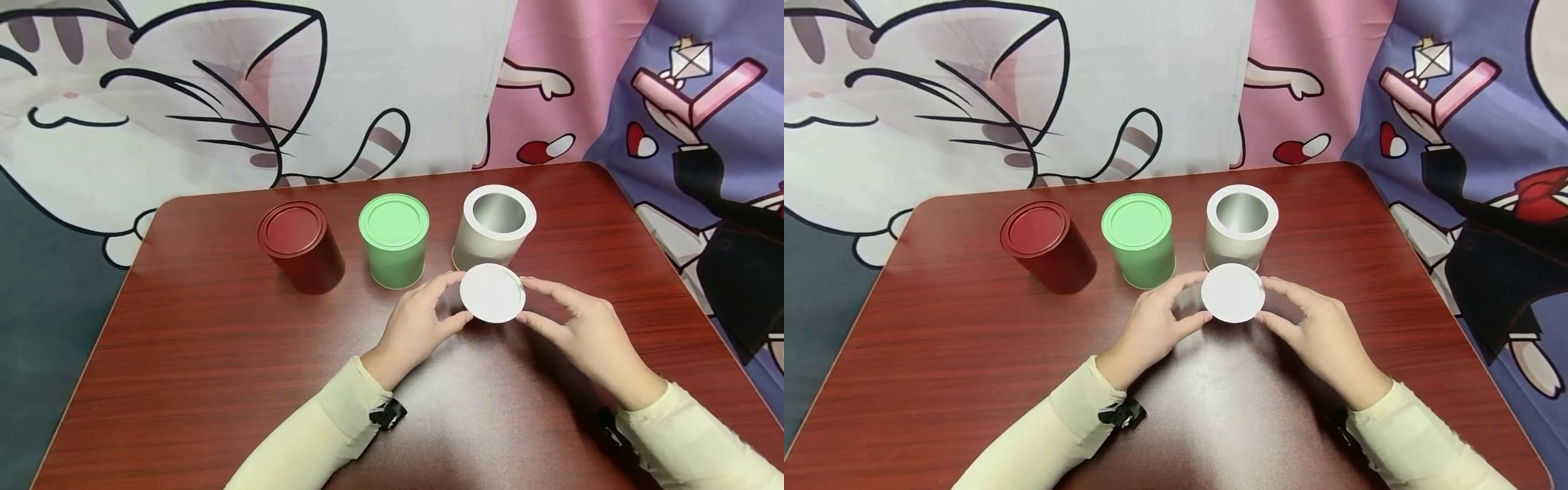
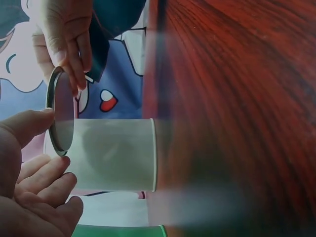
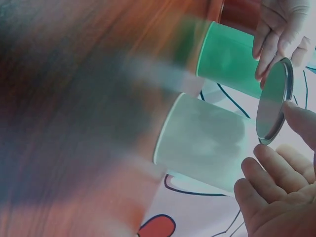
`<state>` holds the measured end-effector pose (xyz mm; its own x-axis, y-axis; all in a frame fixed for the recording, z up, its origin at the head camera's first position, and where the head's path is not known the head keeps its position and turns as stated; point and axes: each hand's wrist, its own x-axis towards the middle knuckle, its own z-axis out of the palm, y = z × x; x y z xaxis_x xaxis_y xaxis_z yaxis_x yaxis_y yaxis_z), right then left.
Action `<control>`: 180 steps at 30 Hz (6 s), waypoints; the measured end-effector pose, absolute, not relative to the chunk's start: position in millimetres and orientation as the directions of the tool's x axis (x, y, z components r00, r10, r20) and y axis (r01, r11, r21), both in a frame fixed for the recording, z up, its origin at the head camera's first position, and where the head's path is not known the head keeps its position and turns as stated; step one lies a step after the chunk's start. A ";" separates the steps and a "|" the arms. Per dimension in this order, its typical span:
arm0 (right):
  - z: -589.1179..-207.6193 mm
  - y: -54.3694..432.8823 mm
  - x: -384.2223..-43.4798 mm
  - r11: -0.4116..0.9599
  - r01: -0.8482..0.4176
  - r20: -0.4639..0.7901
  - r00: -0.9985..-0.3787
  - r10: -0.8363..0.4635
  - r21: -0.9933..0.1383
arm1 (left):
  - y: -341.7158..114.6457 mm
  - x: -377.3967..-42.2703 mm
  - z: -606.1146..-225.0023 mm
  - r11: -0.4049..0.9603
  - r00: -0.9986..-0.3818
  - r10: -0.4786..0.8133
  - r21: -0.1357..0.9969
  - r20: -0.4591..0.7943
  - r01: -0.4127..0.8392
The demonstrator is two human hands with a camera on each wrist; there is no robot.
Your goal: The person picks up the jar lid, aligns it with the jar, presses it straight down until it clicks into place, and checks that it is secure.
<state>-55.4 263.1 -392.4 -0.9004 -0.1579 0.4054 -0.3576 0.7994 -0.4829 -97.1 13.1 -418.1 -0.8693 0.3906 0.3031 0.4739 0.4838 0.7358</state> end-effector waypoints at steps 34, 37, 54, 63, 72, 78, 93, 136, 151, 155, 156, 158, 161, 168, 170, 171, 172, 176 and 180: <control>-363.7 265.2 -68.8 0.779 -0.406 0.507 -0.852 -0.134 -0.478 | 22.4 -112.4 -386.0 0.443 -0.823 0.361 0.696 0.438 0.565; -362.7 264.2 -72.1 0.779 -0.396 0.497 -0.858 -0.125 -0.487 | 23.1 -115.0 -385.0 0.451 -0.824 0.359 0.691 0.439 0.565; -363.7 267.9 -94.0 0.775 -0.374 0.499 -0.862 -0.089 -0.509 | 28.9 -133.0 -373.3 0.513 -0.836 0.380 0.663 0.395 0.546; -361.0 270.1 -105.7 0.794 -0.334 0.465 -0.882 -0.074 -0.508 | 35.7 -145.9 -368.4 0.540 -0.858 0.387 0.671 0.339 0.508; -357.3 272.1 -118.4 0.785 -0.316 0.430 -0.900 -0.070 -0.533 | 43.8 -159.9 -368.5 0.562 -0.863 0.396 0.661 0.313 0.497; -356.7 274.3 -127.1 0.792 -0.310 0.419 -0.905 -0.075 -0.526 | 47.9 -166.7 -366.3 0.575 -0.875 0.380 0.664 0.301 0.478; -351.9 276.3 -139.2 0.803 -0.289 0.389 -0.918 -0.077 -0.522 | 57.1 -173.0 -363.2 0.598 -0.892 0.357 0.666 0.276 0.445; -336.6 265.4 -154.0 0.808 -0.182 0.210 -0.975 -0.074 -0.561 | 66.2 -178.9 -360.4 0.628 -0.921 0.290 0.675 0.259 0.387; -334.6 260.4 -156.2 0.823 -0.165 0.185 -0.980 -0.074 -0.544 | 67.5 -181.4 -360.6 0.650 -0.928 0.306 0.666 0.212 0.366; -333.7 260.8 -156.3 0.817 -0.151 0.164 -0.984 -0.070 -0.556 | 68.0 -182.6 -358.7 0.666 -0.924 0.333 0.646 0.188 0.372; -333.8 261.1 -156.3 0.815 -0.150 0.159 -0.985 -0.072 -0.559 | 67.7 -182.5 -359.1 0.667 -0.923 0.335 0.644 0.189 0.374; -334.5 262.2 -155.1 0.811 -0.150 0.160 -0.985 -0.070 -0.565 | 67.0 -182.1 -360.8 0.661 -0.920 0.334 0.645 0.203 0.383; -337.5 264.5 -151.8 0.801 -0.151 0.183 -0.982 -0.053 -0.579 | 66.6 -181.1 -366.1 0.640 -0.909 0.333 0.648 0.248 0.412; -340.2 267.2 -150.4 0.785 -0.161 0.218 -0.975 -0.034 -0.598 | 67.1 -180.1 -373.1 0.600 -0.878 0.328 0.641 0.347 0.478; -340.1 267.0 -151.8 0.786 -0.155 0.207 -0.978 -0.035 -0.599 | 66.9 -180.3 -374.5 0.590 -0.880 0.319 0.653 0.352 0.475; -340.3 267.0 -152.0 0.787 -0.151 0.204 -0.978 -0.033 -0.598 | 66.7 -180.4 -375.3 0.583 -0.881 0.316 0.661 0.352 0.473; -340.0 266.7 -152.2 0.786 -0.149 0.203 -0.979 -0.031 -0.600 | 66.3 -180.5 -375.4 0.577 -0.881 0.313 0.666 0.354 0.472; -340.9 265.8 -151.0 0.782 -0.151 0.221 -0.975 -0.018 -0.605 | 64.5 -181.1 -376.1 0.562 -0.884 0.306 0.682 0.353 0.468; -344.6 266.1 -149.8 0.783 -0.173 0.260 -0.966 -0.015 -0.597 | 63.4 -181.7 -376.4 0.573 -0.888 0.316 0.679 0.333 0.459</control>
<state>-149.8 266.1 -344.6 -0.9655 -0.0149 0.2599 -0.1728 0.7834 -0.5970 -181.7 63.4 -376.4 -0.8882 0.3164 0.3332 0.4589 0.5732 0.6789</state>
